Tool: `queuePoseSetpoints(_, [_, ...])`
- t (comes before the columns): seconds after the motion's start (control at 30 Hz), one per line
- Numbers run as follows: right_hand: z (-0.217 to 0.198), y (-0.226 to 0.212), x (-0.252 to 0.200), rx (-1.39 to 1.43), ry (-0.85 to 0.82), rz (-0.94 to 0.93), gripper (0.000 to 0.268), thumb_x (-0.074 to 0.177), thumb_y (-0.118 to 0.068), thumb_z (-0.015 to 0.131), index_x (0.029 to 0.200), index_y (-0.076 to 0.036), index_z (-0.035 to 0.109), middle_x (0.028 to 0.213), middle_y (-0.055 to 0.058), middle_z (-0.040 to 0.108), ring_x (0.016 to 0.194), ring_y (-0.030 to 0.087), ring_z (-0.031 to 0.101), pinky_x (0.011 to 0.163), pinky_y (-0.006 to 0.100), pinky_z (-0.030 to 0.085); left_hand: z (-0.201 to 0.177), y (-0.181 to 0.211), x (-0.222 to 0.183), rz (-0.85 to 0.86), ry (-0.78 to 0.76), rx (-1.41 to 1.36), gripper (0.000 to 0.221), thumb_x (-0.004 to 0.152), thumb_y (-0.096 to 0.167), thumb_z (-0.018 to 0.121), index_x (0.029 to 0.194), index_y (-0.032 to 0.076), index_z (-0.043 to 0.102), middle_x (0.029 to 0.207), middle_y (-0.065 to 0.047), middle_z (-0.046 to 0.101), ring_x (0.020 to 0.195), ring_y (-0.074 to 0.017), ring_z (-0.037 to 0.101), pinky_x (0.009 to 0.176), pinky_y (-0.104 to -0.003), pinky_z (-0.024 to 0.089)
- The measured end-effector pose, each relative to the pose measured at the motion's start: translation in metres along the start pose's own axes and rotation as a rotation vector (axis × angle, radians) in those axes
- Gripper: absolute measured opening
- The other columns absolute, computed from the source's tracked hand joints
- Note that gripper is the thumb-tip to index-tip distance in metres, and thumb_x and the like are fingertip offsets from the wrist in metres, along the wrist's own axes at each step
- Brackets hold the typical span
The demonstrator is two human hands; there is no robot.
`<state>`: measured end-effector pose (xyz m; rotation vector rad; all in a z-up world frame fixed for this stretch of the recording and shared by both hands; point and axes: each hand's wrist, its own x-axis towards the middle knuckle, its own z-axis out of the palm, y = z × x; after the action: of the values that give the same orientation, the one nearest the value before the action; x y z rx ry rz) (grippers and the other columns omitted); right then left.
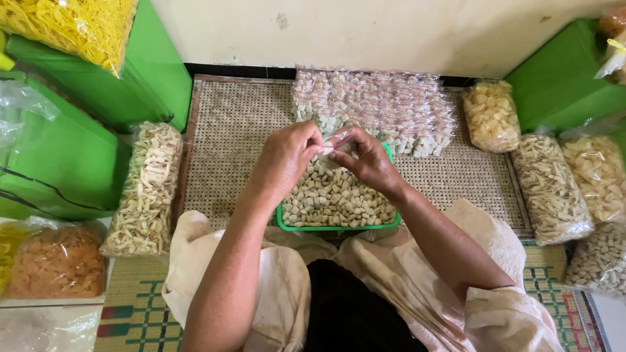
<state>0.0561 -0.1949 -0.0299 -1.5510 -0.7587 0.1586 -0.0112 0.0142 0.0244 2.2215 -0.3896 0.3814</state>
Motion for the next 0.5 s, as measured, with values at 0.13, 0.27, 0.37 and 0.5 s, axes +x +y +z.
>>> queuePoseSetpoints(0.13, [-0.01, 0.004, -0.001, 0.0, -0.093, 0.079, 0.027, 0.088, 0.002, 0.079, 0.112, -0.006, 0.07, 0.103, 0.006, 0.072, 0.1, 0.013, 0.064, 0.098, 0.033, 0.052, -0.002, -0.002, 0.0, -0.021, -0.026, 0.022, 0.012, 0.091, -0.004, 0.072, 0.096, 0.003, 0.064, 0.081, -0.012, 0.068, 0.075, -0.023, 0.07, 0.07, -0.032, 0.059])
queuePoseSetpoints(0.27, [-0.014, -0.022, 0.012, 0.059, -0.227, 0.416, 0.042, 0.096, -0.029, 0.07, 0.129, -0.005, 0.06, 0.11, 0.021, 0.065, 0.105, 0.033, 0.064, 0.101, 0.052, 0.052, 0.0, -0.019, -0.002, -0.045, -0.009, 0.037, 0.012, 0.091, -0.005, 0.073, 0.092, 0.004, 0.065, 0.08, -0.01, 0.067, 0.076, -0.0231, 0.07, 0.073, -0.032, 0.057])
queuePoseSetpoints(0.37, [-0.033, 0.038, 0.013, 0.198, -0.034, 0.567, 0.041, 0.099, -0.039, 0.067, 0.129, -0.012, 0.059, 0.113, 0.005, 0.064, 0.11, 0.018, 0.066, 0.099, 0.037, 0.053, -0.002, -0.017, -0.001, -0.011, 0.035, 0.05, 0.015, 0.087, -0.006, 0.075, 0.091, 0.004, 0.064, 0.078, -0.01, 0.067, 0.076, -0.0253, 0.071, 0.07, -0.036, 0.058])
queuePoseSetpoints(0.5, [-0.064, 0.14, -0.016, -0.154, -0.043, 0.616, 0.037, 0.102, -0.024, 0.066, 0.133, -0.005, 0.063, 0.11, 0.021, 0.071, 0.106, 0.03, 0.069, 0.094, 0.042, 0.057, -0.006, -0.013, -0.004, -0.035, 0.045, 0.061, 0.014, 0.089, -0.005, 0.073, 0.09, 0.005, 0.064, 0.079, -0.01, 0.067, 0.075, -0.0228, 0.069, 0.072, -0.033, 0.058])
